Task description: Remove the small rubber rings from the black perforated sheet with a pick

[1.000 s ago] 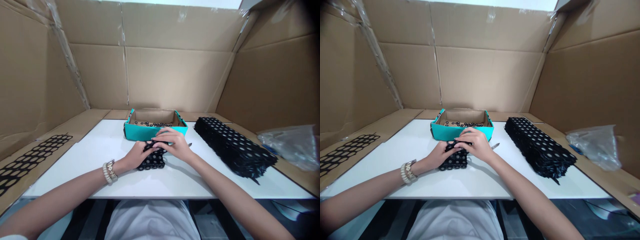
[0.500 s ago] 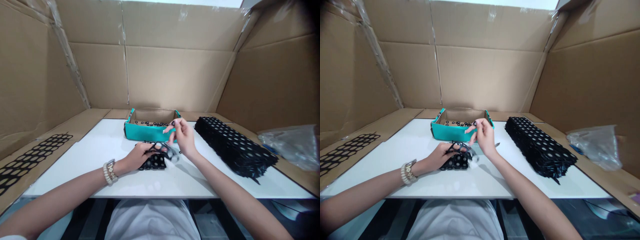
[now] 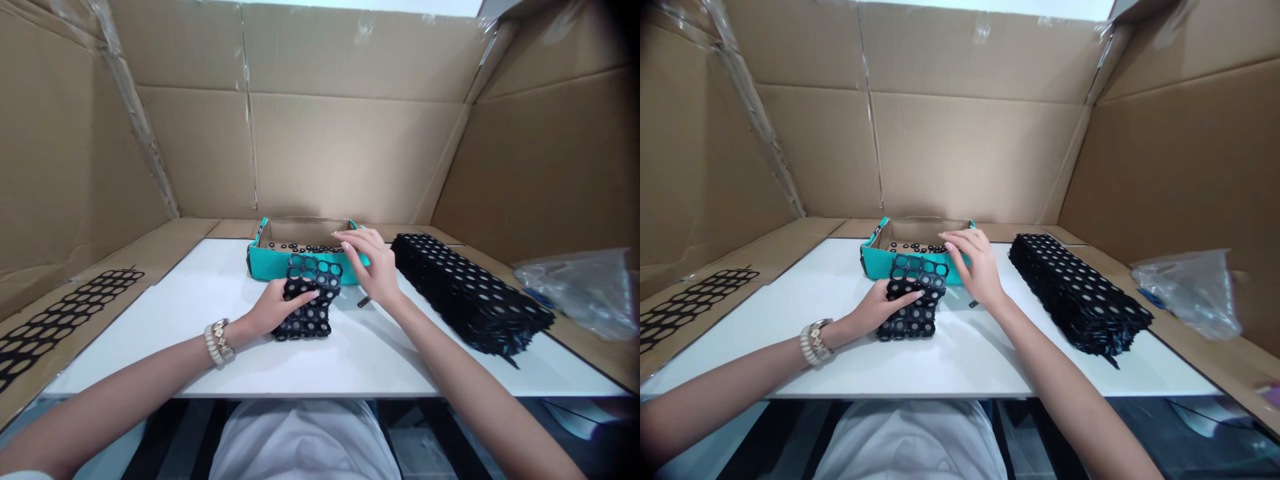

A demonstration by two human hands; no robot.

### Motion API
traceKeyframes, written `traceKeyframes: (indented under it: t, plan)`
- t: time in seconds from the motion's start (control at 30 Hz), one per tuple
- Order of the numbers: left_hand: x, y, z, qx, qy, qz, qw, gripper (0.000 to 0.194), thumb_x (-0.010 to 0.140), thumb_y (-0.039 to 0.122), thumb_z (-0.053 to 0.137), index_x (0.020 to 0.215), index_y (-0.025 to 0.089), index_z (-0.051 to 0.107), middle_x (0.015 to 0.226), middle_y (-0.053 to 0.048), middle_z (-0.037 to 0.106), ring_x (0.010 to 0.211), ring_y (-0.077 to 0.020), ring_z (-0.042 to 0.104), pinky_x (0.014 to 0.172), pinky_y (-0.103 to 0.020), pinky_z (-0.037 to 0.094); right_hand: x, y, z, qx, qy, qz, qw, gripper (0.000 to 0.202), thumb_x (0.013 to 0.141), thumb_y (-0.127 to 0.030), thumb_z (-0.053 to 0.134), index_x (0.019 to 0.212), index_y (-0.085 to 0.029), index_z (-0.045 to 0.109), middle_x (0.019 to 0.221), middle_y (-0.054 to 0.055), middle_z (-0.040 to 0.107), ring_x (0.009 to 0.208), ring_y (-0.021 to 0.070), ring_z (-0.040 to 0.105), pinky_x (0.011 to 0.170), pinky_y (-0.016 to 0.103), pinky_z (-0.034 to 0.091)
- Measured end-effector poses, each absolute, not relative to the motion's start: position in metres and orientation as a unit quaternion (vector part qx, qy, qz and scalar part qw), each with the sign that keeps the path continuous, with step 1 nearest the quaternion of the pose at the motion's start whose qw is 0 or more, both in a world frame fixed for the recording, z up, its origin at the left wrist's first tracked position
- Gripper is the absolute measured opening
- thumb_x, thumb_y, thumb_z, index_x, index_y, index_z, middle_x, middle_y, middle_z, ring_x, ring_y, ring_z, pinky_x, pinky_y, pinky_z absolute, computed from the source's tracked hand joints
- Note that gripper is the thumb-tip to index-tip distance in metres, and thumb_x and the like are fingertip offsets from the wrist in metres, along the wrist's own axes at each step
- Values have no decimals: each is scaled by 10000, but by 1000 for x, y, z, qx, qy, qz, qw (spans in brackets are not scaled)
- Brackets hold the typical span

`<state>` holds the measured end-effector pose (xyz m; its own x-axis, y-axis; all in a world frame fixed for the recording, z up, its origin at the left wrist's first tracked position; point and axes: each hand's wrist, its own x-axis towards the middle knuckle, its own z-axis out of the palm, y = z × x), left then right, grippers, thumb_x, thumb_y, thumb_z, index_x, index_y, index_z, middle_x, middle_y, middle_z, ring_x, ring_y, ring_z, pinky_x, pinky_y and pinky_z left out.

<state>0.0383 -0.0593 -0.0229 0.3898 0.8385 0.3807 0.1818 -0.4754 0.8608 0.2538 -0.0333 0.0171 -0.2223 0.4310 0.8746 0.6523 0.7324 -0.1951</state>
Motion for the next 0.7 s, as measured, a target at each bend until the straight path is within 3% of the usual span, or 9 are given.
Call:
traceKeyframes:
  t: [0.13, 0.23, 0.43, 0.53, 0.63, 0.7]
  plan:
    - [38, -59, -21, 739, 331, 452, 375, 342, 817, 416, 640, 1039, 158, 665, 1082, -44, 694, 1014, -223, 625, 925, -325, 476, 241, -48, 20, -244, -857, -21, 454, 218, 866, -400, 596, 919, -241, 736, 909, 57, 704, 860, 200, 621, 804, 377, 511]
    - [37, -59, -20, 748, 316, 456, 363, 292, 851, 396, 604, 1015, 164, 674, 1071, -34, 697, 1011, -212, 624, 907, -304, 478, 236, -49, 16, -232, -878, 64, 414, 267, 817, -449, 644, 965, -247, 735, 935, 58, 700, 846, 188, 631, 770, 344, 523]
    - [36, -61, -17, 784, 321, 441, 297, 236, 866, 376, 592, 970, 195, 703, 1013, -17, 718, 972, -205, 641, 901, -293, 466, 235, -48, 15, -277, -833, 213, 429, 216, 802, -416, 665, 824, -220, 755, 755, 28, 697, 669, 138, 634, 572, 240, 496]
    - [37, -63, -16, 788, 324, 432, 296, 248, 866, 389, 586, 970, 197, 704, 1039, -20, 715, 1000, -219, 637, 918, -312, 463, 240, -43, 22, -316, -754, 224, 531, 278, 822, -436, 629, 758, -188, 738, 720, 38, 702, 634, 146, 643, 574, 254, 519]
    - [37, -64, -17, 790, 323, 405, 327, 264, 861, 401, 588, 964, 190, 709, 1044, -30, 714, 1006, -228, 638, 936, -332, 462, 255, -34, 28, -357, -627, 158, 674, 314, 851, -447, 584, 823, -172, 733, 747, 52, 711, 615, 153, 646, 572, 273, 534]
    - [37, -63, -17, 773, 335, 411, 349, 282, 852, 403, 597, 1001, 187, 699, 1068, -41, 705, 1021, -225, 632, 943, -334, 461, 266, -26, 29, -389, -620, 74, 677, 273, 840, -417, 609, 880, -181, 741, 801, 58, 719, 695, 175, 661, 613, 288, 540]
